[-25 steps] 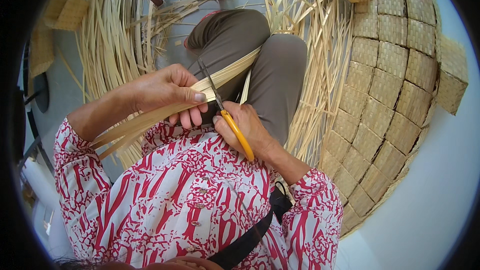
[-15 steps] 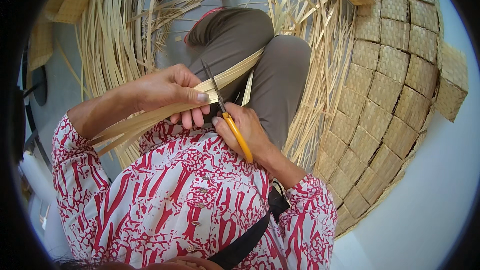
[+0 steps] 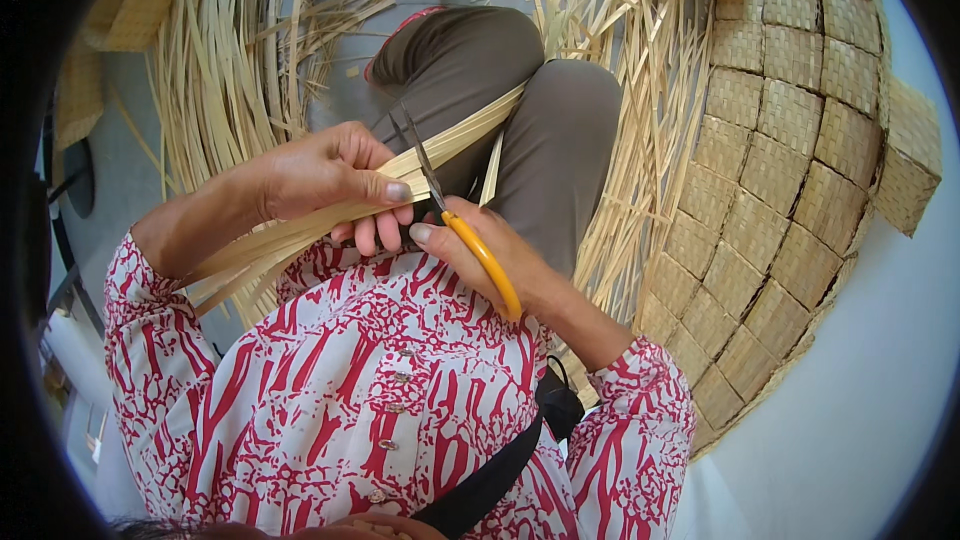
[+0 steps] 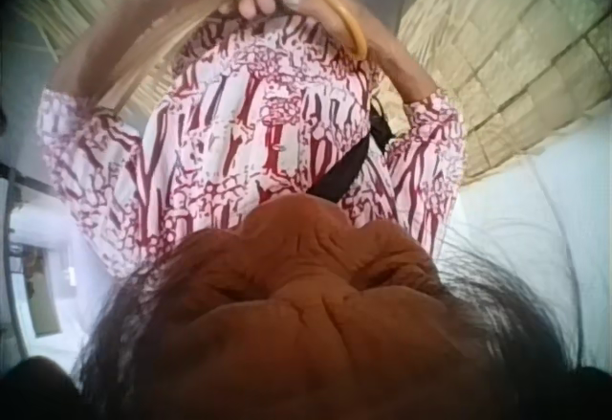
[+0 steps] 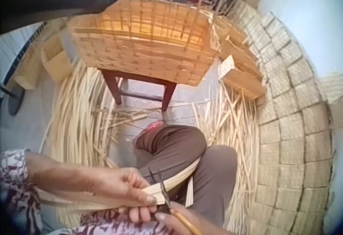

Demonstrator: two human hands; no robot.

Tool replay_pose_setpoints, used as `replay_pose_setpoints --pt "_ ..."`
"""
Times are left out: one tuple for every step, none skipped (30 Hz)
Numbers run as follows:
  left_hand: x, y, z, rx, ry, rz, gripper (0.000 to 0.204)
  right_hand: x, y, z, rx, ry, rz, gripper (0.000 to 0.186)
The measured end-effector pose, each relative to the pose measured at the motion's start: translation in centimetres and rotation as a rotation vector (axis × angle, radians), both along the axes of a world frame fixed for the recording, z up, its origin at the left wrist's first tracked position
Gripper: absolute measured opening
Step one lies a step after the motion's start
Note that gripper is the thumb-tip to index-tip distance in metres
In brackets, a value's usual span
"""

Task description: The person cuts dried palm leaves into strips using scissors, then weaves the strips into a rectangular basket frame. The person repeatedly inserts and adjusts the strips to build up the basket walls.

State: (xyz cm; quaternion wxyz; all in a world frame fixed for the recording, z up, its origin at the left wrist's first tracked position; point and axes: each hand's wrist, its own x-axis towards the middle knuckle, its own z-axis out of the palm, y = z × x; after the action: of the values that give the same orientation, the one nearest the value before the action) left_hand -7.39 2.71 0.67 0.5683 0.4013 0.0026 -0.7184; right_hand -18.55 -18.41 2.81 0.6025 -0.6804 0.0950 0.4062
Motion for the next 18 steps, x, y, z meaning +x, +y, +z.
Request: replay_pose_setpoints --pt "0.0 0.0 0.0 0.004 -0.018 -0.005 0.026 -0.6 -0.5 -0.6 -0.057 -0.054 0.019 0.035" --pt "-0.1 0.0 -0.1 0.011 -0.027 -0.007 0.026 -0.5 -0.5 -0.5 -0.111 -0.1 0.042 0.036" --pt "-0.1 0.0 0.1 0.021 -0.042 -0.011 0.026 -0.5 -0.5 -0.4 -0.166 -0.146 0.065 0.037" --pt "-0.1 0.0 0.4 0.031 -0.056 -0.015 0.026 -0.1 0.0 0.2 -0.158 -0.192 0.013 0.038" --pt "0.1 -0.1 0.6 0.037 -0.079 -0.023 0.025 -0.2 0.0 0.0 -0.168 -0.22 0.02 0.036" --pt "0.1 -0.1 0.7 0.044 -0.072 -0.03 0.026 -0.5 -0.1 -0.3 -0.178 -0.248 0.027 0.035" --pt "0.2 -0.1 0.7 0.05 -0.066 -0.036 0.026 -0.7 -0.2 -0.7 -0.188 -0.277 0.035 0.034" --pt "0.1 -0.2 0.8 0.057 -0.06 -0.038 0.026 -1.0 -0.2 -1.0 -0.187 -0.283 0.012 0.032" --pt "0.1 -0.2 0.7 0.06 -0.073 -0.043 0.026 -1.3 -0.1 -1.4 -0.186 -0.289 -0.01 0.031" --pt "0.2 -0.2 0.7 0.063 -0.087 -0.049 0.027 -1.4 0.1 -1.6 -0.185 -0.296 -0.032 0.029" --pt "0.1 -0.3 0.5 0.065 -0.098 -0.055 0.027 -1.4 0.2 -1.6 -0.199 -0.271 -0.052 0.028" --pt "0.3 -0.2 0.5 0.062 -0.103 -0.039 0.027 -1.4 0.4 -1.5 -0.214 -0.246 -0.073 0.027" --pt "0.6 -0.1 0.6 0.059 -0.107 -0.024 0.027 -1.4 0.5 -1.5 -0.228 -0.22 -0.093 0.026" --pt "0.7 0.0 0.7 0.054 -0.112 -0.007 0.027 -1.7 0.6 -1.9 -0.204 -0.194 -0.157 0.025" --pt "0.7 0.1 0.7 0.07 -0.104 -0.009 0.027 -2.2 0.6 -2.5 -0.181 -0.168 -0.222 0.025" --pt "0.6 0.3 0.7 0.085 -0.096 -0.012 0.026 -2.5 0.7 -2.9 -0.157 -0.142 -0.287 0.025" --pt "0.9 0.3 0.8 0.096 -0.093 -0.015 0.026 -2.3 0.7 -2.5 -0.183 -0.178 -0.229 0.025" --pt "0.9 0.7 0.9 0.116 -0.113 -0.046 0.025 -2.1 0.8 -1.7 -0.21 -0.214 -0.172 0.026"
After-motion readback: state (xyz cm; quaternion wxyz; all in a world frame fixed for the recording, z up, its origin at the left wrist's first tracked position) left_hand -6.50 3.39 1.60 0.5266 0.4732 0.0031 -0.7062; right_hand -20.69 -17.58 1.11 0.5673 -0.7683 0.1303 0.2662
